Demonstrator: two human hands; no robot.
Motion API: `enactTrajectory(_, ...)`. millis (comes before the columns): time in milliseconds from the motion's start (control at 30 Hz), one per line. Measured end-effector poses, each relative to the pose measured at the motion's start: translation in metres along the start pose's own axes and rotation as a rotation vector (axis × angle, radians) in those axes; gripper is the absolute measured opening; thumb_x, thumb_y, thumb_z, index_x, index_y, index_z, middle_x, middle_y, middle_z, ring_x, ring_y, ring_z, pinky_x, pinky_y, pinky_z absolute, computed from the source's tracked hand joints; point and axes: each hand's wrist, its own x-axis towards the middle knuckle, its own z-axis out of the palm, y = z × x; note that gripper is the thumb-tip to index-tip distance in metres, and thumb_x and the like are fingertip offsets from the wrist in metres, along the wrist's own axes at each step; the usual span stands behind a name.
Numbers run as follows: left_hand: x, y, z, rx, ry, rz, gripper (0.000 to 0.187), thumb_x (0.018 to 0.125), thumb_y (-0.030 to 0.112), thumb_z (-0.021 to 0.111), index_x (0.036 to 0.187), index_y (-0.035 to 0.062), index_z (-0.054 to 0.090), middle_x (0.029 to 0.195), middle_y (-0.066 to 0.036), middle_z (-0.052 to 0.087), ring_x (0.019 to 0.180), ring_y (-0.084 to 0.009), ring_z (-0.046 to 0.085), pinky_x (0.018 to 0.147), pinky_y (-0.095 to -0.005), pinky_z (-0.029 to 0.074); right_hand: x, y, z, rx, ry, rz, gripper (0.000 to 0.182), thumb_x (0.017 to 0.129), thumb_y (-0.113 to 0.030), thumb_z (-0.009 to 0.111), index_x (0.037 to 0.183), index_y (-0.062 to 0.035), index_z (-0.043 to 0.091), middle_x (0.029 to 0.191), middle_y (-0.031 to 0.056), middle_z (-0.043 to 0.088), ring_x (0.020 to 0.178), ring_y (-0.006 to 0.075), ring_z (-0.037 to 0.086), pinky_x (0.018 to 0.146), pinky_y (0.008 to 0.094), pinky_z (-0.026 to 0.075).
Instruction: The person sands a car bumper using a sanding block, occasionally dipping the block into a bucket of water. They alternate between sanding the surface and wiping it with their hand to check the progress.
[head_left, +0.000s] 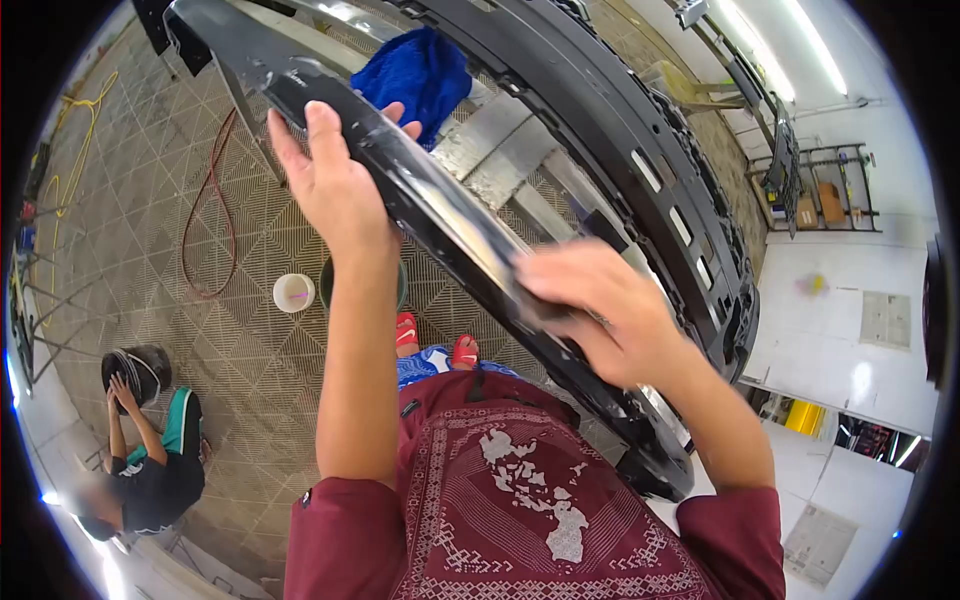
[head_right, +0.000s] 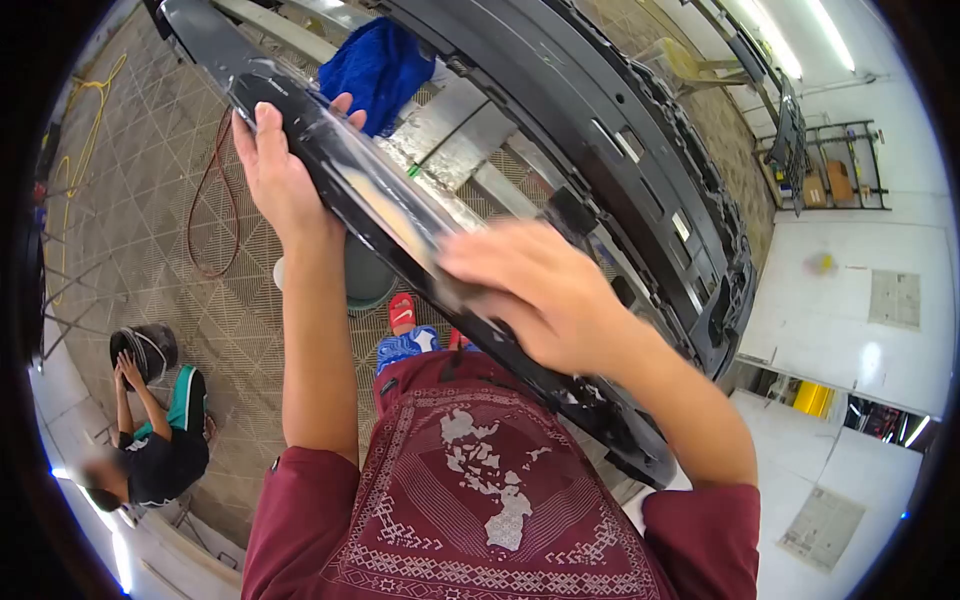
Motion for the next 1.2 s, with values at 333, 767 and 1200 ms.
enactTrajectory(333, 0.006, -0.002, -0.005, 0.073, -0.011, 0.061, 0.047, 0.117, 0.028, 0.054, 0.156, 0.0101, 0.035, 0.113, -0.015, 0.066, 0.090, -0.0326, 0.077, 0.073, -0.0502, 0.069, 0.119, 0.034, 0.034, 0.012, 0.120, -0.142, 0.042, 0.089, -0.001, 0.077, 0.131, -0.0055, 0.073, 0.133, 0.0173, 0.074, 0.121, 0.0382, 0.071, 0.104, 0.0429, 0.055)
enactTrajectory(767, 0.002, -0.004, -0.003, 0.064, 0.002, 0.004, 0.048, 0.115, 0.030, 0.053, 0.154, 0.0091, 0.036, 0.127, -0.023, 0.062, 0.102, -0.0486, 0.075, 0.086, -0.0634, 0.066, 0.027, -0.004, 0.020, -0.027, 0.167, -0.029, 0.043, 0.089, -0.003, 0.077, 0.131, -0.0074, 0.071, 0.127, 0.0143, 0.074, 0.114, 0.0366, 0.069, 0.101, 0.0474, 0.053)
enactTrajectory(1200, 0.001, 0.006, 0.000, 0.109, 0.025, -0.016, 0.061, 0.116, 0.030, 0.052, 0.166, 0.0153, 0.021, 0.140, -0.026, 0.054, 0.105, -0.0480, 0.074, 0.084, -0.0603, 0.068, -0.132, -0.052, -0.028, -0.150, 0.144, 0.305, 0.054, 0.082, 0.001, 0.080, 0.135, -0.0027, 0.067, 0.135, 0.0168, 0.067, 0.115, 0.0388, 0.066, 0.100, 0.0483, 0.053)
